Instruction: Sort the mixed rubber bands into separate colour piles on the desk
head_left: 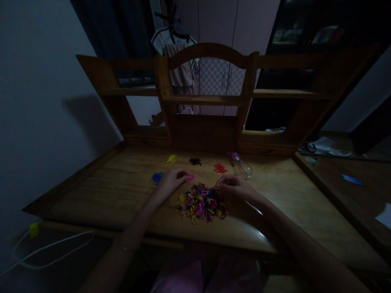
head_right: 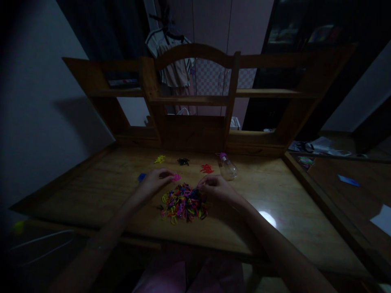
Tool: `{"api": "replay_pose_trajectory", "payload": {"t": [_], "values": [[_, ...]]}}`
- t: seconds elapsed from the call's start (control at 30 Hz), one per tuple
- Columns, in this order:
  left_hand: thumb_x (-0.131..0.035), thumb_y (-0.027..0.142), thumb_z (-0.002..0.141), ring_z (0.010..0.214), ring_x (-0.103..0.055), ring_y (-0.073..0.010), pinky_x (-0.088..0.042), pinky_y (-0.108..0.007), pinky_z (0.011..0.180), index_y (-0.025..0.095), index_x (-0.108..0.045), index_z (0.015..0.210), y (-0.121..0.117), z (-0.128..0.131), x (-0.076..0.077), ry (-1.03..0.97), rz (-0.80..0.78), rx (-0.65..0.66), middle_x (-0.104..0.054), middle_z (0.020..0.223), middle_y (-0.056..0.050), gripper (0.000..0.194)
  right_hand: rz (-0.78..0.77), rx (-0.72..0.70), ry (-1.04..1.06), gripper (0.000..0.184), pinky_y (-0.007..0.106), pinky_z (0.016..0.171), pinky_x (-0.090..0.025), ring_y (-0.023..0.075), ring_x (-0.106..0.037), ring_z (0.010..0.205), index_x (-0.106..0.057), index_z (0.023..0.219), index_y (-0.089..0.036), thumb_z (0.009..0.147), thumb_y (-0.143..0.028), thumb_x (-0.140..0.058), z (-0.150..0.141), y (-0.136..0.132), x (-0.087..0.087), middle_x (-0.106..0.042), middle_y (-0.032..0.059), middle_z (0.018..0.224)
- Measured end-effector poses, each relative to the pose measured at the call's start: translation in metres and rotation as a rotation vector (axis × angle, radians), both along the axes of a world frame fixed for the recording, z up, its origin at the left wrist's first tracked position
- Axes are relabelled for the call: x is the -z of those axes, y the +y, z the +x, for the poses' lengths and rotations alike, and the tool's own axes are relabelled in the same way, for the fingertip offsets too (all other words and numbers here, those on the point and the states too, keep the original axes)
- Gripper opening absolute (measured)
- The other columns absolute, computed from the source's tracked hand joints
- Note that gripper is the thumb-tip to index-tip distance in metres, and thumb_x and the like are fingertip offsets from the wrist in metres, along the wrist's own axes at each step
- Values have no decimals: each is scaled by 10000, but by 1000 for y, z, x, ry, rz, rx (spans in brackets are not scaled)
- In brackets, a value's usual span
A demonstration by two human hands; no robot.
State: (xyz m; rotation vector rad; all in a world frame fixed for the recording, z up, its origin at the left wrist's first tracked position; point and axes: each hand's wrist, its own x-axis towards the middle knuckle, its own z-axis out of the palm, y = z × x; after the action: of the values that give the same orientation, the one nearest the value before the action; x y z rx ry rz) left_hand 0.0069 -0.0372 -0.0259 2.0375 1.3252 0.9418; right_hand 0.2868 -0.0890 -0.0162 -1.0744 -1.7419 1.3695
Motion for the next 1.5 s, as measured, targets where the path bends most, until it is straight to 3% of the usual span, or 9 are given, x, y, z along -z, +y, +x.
{"api": "replay_pose_trajectory", "payload": {"t": [0.2,0.47,0.67,0.87,0.97,1.07,1.2,1.5], "values": [[-579,425,806,790,-637,-205,-487,-290,686,164,-711,866,12,1,1,-127,-28,-65,-714,848,-69,299,4,-8,-6,332,277,678,-472,159,-609,754,-676,867,-132,800,-455,-639,0,3,5,-663,62,846],[-493,526,852,843,-633,-216,-495,-300,735,138,-699,919,2,12,1,-186,-153,24,-713,903,-78,444,45,44,-30,307,275,662,-470,157,-611,732,-691,831,-141,810,-441,-626,3,6,3,-674,69,828],[-507,468,863,890,-636,-228,-497,-327,801,163,-709,915,-2,9,-5,-97,-38,-58,-708,950,-83,370,45,44,-4,264,280,695,-479,158,-620,765,-689,854,-141,827,-392,-610,3,3,1,-678,73,866],[-503,398,893,931,-633,-191,-495,-291,830,202,-695,921,-43,2,-19,-26,133,-127,-678,1005,-48,276,35,36,0,263,281,682,-475,165,-614,761,-675,830,-142,814,-399,-619,0,4,1,-668,66,841],[-511,377,897,932,-635,-184,-502,-278,824,204,-682,907,-74,1,-10,-25,120,-135,-680,967,-41,243,45,64,-11,254,267,654,-458,155,-598,742,-667,815,-145,815,-393,-615,-1,3,-1,-656,63,829],[-510,368,898,931,-634,-189,-498,-295,849,206,-667,889,-95,-1,6,-21,141,-214,-677,956,-40,226,99,73,-78,236,228,526,-374,110,-513,597,-665,833,-149,815,-379,-619,0,1,-3,-583,17,683],[-512,385,890,943,-626,-196,-499,-321,869,218,-660,929,-108,-11,22,27,141,-304,-663,989,-41,227,192,21,-235,248,224,436,-212,78,-340,484,-670,895,-155,820,-386,-619,5,-2,-7,-391,-50,542],[-596,354,819,848,-611,-187,-515,-321,791,230,-668,1010,-115,-33,21,71,-110,-190,-618,983,-40,238,204,9,-254,305,233,446,-204,81,-322,498,-654,901,-150,857,-437,-563,7,-3,-13,-381,-47,563]]}}
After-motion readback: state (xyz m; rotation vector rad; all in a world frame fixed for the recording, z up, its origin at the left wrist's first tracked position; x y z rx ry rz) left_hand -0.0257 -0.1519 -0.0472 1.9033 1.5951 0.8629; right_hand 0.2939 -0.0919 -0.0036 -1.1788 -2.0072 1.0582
